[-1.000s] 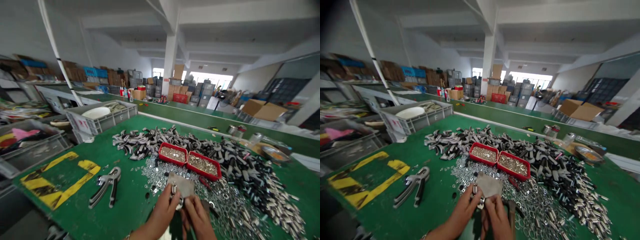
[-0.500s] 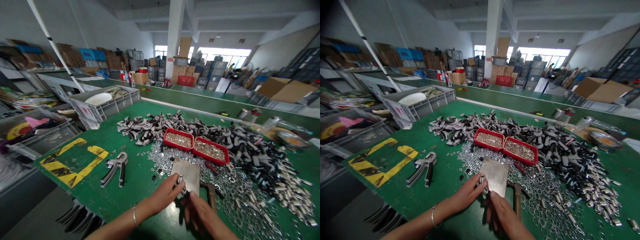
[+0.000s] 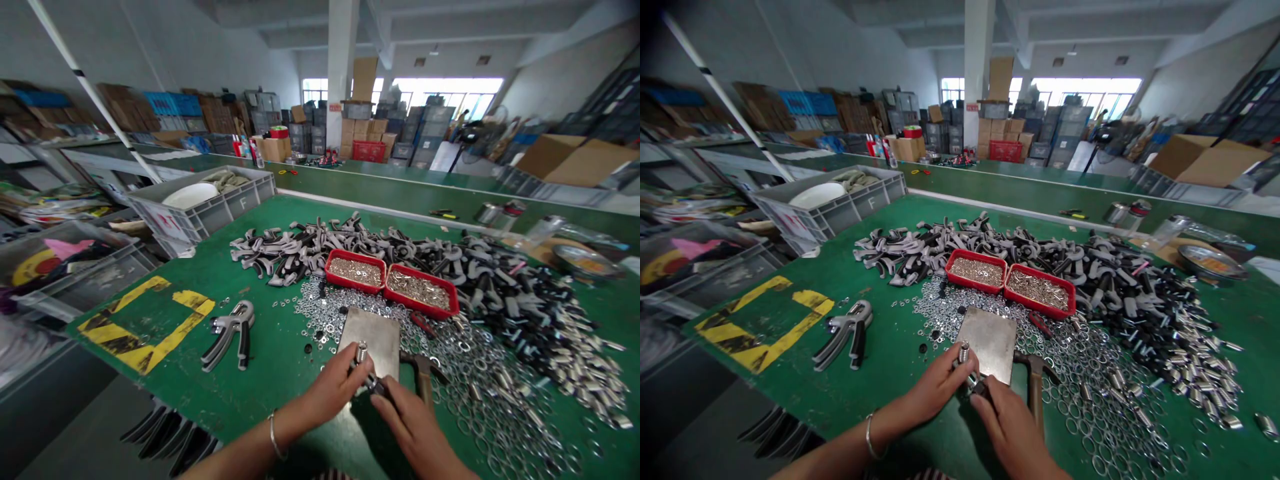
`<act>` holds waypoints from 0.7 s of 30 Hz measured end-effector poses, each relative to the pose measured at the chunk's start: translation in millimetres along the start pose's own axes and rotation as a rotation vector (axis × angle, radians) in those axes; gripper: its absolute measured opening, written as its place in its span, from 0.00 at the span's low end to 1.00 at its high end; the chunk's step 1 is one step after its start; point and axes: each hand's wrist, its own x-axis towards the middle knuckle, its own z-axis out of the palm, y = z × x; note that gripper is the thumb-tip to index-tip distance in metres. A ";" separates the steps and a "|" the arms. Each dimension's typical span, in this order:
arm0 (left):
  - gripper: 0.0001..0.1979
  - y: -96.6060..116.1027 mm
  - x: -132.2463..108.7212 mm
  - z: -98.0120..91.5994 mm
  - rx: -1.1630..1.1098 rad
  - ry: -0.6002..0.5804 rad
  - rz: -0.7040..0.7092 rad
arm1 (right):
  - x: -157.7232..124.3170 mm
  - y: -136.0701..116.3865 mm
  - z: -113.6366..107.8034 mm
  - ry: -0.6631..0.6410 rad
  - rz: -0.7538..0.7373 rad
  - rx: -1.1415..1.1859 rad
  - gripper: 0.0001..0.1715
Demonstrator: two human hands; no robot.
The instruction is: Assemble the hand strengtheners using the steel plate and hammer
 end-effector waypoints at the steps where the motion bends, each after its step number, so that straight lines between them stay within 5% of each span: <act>1: 0.14 1.8 0.1 -0.1 -0.003 -0.027 0.044 | -1.2 0.5 1.5 -0.131 0.106 0.149 0.32; 3: 0.13 3.8 0.7 -0.4 0.045 -0.107 0.136 | -2.1 1.5 3.4 -0.335 0.285 0.348 0.40; 4: 0.12 3.5 1.2 0.0 0.079 -0.126 0.148 | -1.9 1.8 3.2 -0.335 0.295 0.336 0.41; 7: 0.14 -0.2 2.6 4.8 0.071 -0.036 0.013 | -0.1 0.8 -0.6 0.032 0.032 -0.019 0.31; 9: 0.14 -0.9 2.6 8.7 -0.017 0.052 -0.045 | 0.9 0.2 -2.5 0.157 -0.047 -0.125 0.27; 13: 0.08 5.7 1.4 11.1 0.084 0.030 0.203 | 1.7 0.2 -3.2 -0.113 0.215 0.157 0.34; 15: 0.06 8.9 1.6 12.5 0.127 0.000 0.251 | 2.2 -0.6 -4.8 -0.070 0.114 0.103 0.31; 18: 0.09 8.5 1.7 17.6 0.010 0.089 0.127 | 2.4 -0.9 -6.2 0.130 -0.063 0.026 0.25; 21: 0.08 3.2 -0.4 21.3 0.027 0.089 0.201 | 1.1 2.2 -3.2 0.008 0.088 0.269 0.28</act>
